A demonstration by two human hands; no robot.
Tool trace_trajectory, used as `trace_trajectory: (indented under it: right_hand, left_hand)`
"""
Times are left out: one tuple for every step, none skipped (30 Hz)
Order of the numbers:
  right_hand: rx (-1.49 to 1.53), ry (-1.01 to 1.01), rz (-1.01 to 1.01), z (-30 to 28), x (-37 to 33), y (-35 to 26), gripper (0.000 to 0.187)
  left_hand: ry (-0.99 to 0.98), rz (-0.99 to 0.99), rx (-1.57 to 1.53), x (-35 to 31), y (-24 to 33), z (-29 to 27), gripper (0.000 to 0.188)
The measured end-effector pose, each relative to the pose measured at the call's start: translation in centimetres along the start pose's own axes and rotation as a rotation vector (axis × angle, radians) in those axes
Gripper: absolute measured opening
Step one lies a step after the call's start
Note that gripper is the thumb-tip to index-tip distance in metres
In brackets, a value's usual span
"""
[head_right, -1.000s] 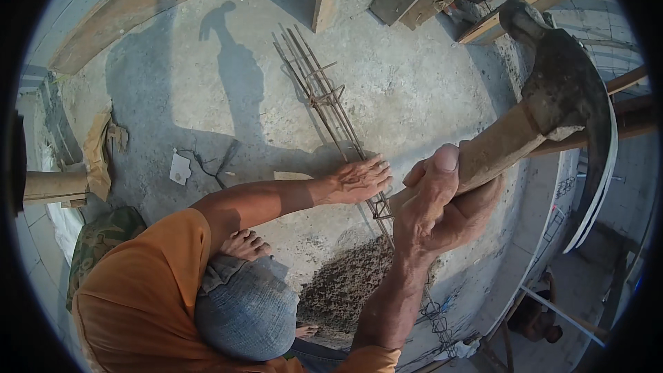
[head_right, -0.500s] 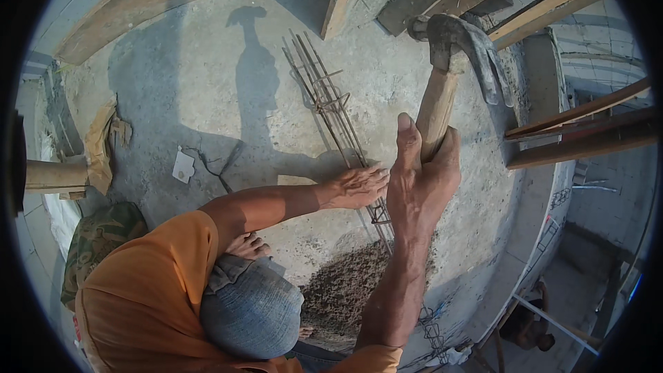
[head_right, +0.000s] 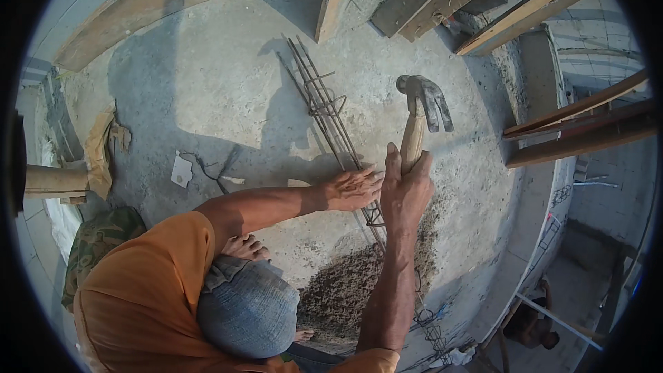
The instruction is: The person assembles a rebar cage on a concrete floor by positioning metal rods and securing them together, using a hammer to tap the rebar and wire into place.
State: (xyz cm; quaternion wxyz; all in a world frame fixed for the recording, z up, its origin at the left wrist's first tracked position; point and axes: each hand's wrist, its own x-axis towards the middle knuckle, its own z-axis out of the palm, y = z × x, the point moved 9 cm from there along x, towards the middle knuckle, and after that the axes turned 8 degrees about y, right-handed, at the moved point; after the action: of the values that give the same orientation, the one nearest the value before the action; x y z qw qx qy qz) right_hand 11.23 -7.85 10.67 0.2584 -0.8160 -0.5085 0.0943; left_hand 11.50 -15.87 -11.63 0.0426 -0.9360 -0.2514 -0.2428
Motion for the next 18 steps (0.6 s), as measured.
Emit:
trace_trajectory:
  right_hand:
    - [0.045, 0.037, -0.046, -1.0, 0.3, -0.5, 0.04]
    - [0.109, 0.022, -0.018, -0.7, 0.3, -0.6, 0.04]
    - [0.123, 0.038, 0.037, -2.5, 0.2, 1.1, 0.04]
    - [0.071, 0.092, 0.085, -5.6, -0.1, 2.7, 0.04]
    - [0.13, 0.047, 0.178, -6.3, -1.2, 3.9, 0.041]
    - [0.183, 0.022, 0.261, -7.8, -2.4, 4.9, 0.042]
    - [0.166, 0.051, 0.3, -9.4, -3.7, 6.5, 0.042]
    - [0.143, 0.039, 0.355, -11.1, -5.0, 8.3, 0.043]
    - [0.119, 0.03, 0.408, -12.9, -6.3, 10.4, 0.043]
    - [0.056, 0.04, 0.443, -15.0, -7.9, 12.3, 0.043]
    - [0.059, 0.055, 0.478, -16.5, -9.7, 14.1, 0.043]
    - [0.019, 0.062, 0.547, -17.9, -11.6, 16.2, 0.042]
    - [-0.014, 0.09, 0.611, -20.5, -13.8, 17.9, 0.041]
    - [-0.008, 0.103, 0.646, -21.6, -15.9, 19.2, 0.041]
    - [-0.03, 0.124, 0.707, -22.7, -18.0, 20.5, 0.04]
    - [-0.048, 0.143, 0.767, -23.6, -20.1, 21.9, 0.039]
    - [-0.029, 0.15, 0.791, -24.0, -22.2, 23.2, 0.039]
    - [-0.021, 0.17, 0.831, -24.6, -24.4, 24.4, 0.038]
  left_hand:
    - [0.069, -0.052, -0.082, -0.4, -0.5, 0.1, 0.035]
    - [-0.116, 0.08, 0.094, -0.9, 0.0, 2.9, 0.044]
    - [-0.094, 0.116, 0.061, 0.6, 0.7, 2.0, 0.044]
    - [-0.157, 0.03, -0.246, 3.5, 0.4, 0.2, 0.045]
    - [-0.283, -0.075, -0.536, 3.6, -0.5, -1.1, 0.045]
    - [-0.335, -0.034, -0.552, 4.0, -0.8, -2.4, 0.041]
    - [-0.387, 0.002, -0.553, 4.1, -1.6, -3.0, 0.038]
    - [-0.457, 0.033, -0.566, 4.3, -1.6, -3.2, 0.034]
    - [-0.524, 0.068, -0.577, 4.8, -1.2, -3.1, 0.03]
    - [-0.503, 0.101, -0.575, 5.8, -1.2, -4.0, 0.028]
    - [-0.497, 0.126, -0.567, 6.2, -1.5, -5.0, 0.026]
    - [-0.548, 0.142, -0.641, 6.6, -1.6, -5.3, 0.027]
    - [-0.59, 0.175, -0.702, 8.6, -1.3, -6.3, 0.029]
    - [-0.822, 0.205, -0.594, 8.5, -1.0, -4.9, 0.033]
    - [-1.04, 0.237, -0.472, 8.2, -0.9, -3.4, 0.037]
    - [-1.051, 0.268, -0.468, 8.7, -0.6, -3.4, 0.037]
    - [-1.281, 0.128, -0.593, 7.2, -1.0, -2.7, 0.039]
    - [-1.5, -0.025, -0.717, 5.7, -0.9, -2.3, 0.041]
